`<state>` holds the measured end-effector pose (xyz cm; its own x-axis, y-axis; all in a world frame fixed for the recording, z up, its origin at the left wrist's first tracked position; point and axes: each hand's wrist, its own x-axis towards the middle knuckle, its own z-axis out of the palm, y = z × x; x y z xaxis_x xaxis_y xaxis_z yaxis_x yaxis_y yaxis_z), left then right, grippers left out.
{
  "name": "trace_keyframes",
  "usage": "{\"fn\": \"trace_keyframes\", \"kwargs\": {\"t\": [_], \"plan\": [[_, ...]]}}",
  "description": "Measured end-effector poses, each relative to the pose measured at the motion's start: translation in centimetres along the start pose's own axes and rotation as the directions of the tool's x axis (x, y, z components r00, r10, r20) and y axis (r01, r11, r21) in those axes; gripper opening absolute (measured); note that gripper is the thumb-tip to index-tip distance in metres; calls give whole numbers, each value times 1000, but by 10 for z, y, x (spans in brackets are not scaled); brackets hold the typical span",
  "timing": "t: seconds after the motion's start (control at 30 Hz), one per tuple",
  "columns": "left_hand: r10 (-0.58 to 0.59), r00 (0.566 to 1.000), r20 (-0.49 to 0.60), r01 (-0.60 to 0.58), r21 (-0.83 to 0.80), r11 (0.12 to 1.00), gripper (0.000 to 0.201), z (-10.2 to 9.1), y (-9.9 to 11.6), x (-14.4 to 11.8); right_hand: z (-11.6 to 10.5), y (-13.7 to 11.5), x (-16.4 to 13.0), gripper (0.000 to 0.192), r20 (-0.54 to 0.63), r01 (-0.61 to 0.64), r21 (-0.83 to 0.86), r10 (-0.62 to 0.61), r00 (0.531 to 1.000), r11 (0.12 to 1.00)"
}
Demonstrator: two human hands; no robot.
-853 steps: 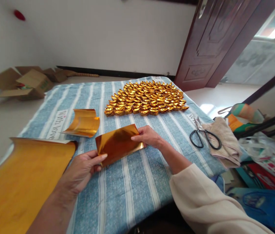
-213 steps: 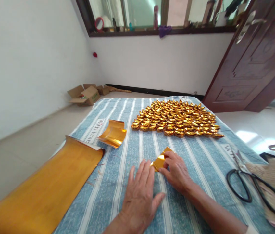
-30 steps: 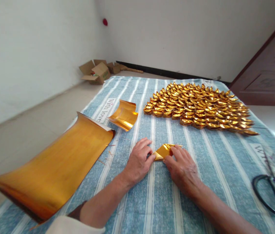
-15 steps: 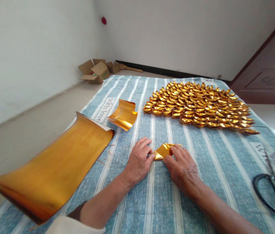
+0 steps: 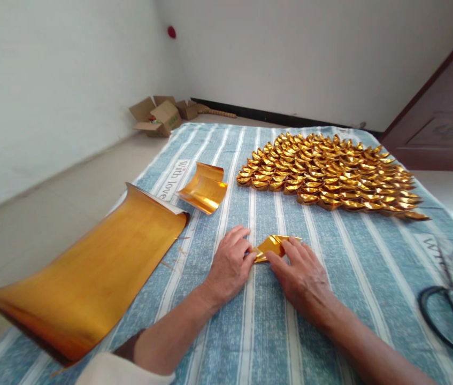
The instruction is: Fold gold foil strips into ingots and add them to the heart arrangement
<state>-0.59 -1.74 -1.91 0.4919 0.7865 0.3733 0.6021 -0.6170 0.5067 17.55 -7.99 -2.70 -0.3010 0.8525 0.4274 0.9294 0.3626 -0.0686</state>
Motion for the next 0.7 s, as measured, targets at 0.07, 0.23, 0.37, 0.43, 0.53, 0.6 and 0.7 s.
{"fn": "trace_keyframes", "kwargs": {"t": [0.07, 0.23, 0.37, 0.43, 0.53, 0.6, 0.7], "plan": [[3, 1000, -4, -3, -3, 1000, 9, 0, 0, 0, -2, 1, 0, 29, 25, 23, -3, -23, 999, 1000], [4, 1000, -4, -4, -6, 1000, 8, 1, 0, 0, -5, 2, -2, 41, 76, 62, -22, -60, 995, 998], [-2, 1000, 1, 2, -14, 1000, 8, 1, 0, 0, -4, 3, -4, 45, 83, 70, -36, -67, 994, 997], [-5, 1000, 1, 5, -17, 1000, 8, 0, 1, 0, -4, 3, -4, 47, 81, 76, -39, -73, 994, 996], [1, 1000, -4, -1, -11, 1000, 8, -1, 1, 0, -3, 4, -4, 48, 77, 83, -46, -80, 994, 995], [13, 1000, -10, -13, -4, 1000, 8, -1, 1, 0, -3, 3, -4, 48, 70, 84, -49, -81, 994, 995], [26, 1000, -13, -26, 9, 1000, 9, 0, 1, 0, -4, 3, -4, 48, 67, 81, -52, -77, 995, 995]]}}
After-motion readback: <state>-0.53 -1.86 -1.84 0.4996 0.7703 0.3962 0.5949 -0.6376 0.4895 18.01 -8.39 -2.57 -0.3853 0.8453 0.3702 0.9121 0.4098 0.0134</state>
